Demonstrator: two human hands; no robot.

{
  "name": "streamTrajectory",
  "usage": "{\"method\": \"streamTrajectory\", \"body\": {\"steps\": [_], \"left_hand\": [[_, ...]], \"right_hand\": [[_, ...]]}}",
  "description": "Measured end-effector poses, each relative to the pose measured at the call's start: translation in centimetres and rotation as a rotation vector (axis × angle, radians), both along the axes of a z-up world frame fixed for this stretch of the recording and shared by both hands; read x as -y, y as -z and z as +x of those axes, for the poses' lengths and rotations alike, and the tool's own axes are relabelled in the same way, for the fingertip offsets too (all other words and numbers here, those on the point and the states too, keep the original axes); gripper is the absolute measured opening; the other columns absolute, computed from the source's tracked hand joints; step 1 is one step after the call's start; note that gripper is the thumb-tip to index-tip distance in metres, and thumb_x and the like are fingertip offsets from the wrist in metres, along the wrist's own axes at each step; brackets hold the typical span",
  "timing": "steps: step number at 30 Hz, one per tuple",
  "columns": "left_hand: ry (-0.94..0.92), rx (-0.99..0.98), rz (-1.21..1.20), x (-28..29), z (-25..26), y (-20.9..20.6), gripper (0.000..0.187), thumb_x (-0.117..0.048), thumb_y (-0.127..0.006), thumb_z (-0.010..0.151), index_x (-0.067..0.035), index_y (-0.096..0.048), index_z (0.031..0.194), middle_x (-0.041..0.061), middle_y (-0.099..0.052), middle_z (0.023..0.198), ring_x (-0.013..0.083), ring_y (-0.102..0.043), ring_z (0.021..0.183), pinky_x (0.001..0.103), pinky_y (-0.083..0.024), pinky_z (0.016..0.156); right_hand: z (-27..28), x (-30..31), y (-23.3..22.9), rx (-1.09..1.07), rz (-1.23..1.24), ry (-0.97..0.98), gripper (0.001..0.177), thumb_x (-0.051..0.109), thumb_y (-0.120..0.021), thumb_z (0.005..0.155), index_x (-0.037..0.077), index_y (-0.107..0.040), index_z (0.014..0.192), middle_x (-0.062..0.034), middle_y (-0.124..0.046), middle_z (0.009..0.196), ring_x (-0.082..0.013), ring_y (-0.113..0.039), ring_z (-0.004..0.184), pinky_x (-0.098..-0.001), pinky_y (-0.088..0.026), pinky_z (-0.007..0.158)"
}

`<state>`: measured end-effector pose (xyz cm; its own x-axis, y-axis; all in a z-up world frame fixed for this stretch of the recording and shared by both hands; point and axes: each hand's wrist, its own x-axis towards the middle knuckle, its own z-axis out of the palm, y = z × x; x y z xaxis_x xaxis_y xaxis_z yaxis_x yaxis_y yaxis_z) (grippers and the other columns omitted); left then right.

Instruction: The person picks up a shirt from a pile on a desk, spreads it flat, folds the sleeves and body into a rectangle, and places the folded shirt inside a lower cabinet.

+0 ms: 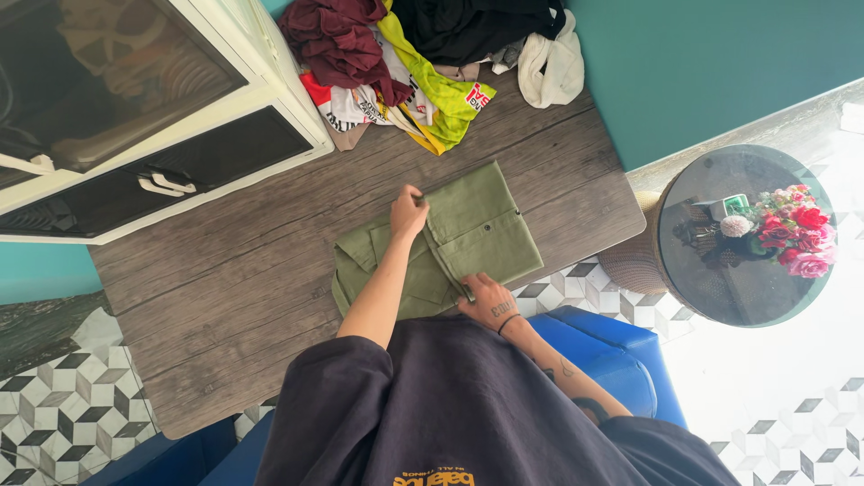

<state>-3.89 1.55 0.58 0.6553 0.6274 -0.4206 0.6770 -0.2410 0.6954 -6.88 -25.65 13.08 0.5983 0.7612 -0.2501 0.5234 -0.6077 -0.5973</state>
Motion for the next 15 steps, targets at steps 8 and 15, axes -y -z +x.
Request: {"method": "streamTrajectory", "body": {"steps": [8, 15], "left_hand": [[0.324, 0.200, 0.588, 5.5, -2.8, -3.6, 0.051, -0.025, -0.067, 0.097, -0.009, -0.051, 0.142, 0.018, -0.044, 0.152, 0.0385, -0.044, 0.141, 0.053, -0.041, 0.112], [0.674, 0.047, 0.580, 8.6, -4.7, -3.7, 0.081, -0.046, -0.063, 0.095, -0.011, -0.029, 0.159, 0.021, -0.015, 0.166, 0.0425, -0.013, 0.154, 0.063, -0.015, 0.122]], "right_hand": [[0.0, 1.6, 5.0, -0.018, 0.044, 0.047, 0.025, 0.027, -0.069, 0.091, 0.008, -0.072, 0.107, -0.0107, -0.070, 0.097, -0.0280, -0.074, 0.081, -0.0401, -0.059, 0.077], [7.0, 4.2, 11.8, -0.863, 0.139, 0.505, 0.029, 0.020, -0.060, 0.098, 0.001, -0.076, 0.113, -0.0177, -0.079, 0.105, -0.0258, -0.076, 0.087, -0.0376, -0.055, 0.073]]}}
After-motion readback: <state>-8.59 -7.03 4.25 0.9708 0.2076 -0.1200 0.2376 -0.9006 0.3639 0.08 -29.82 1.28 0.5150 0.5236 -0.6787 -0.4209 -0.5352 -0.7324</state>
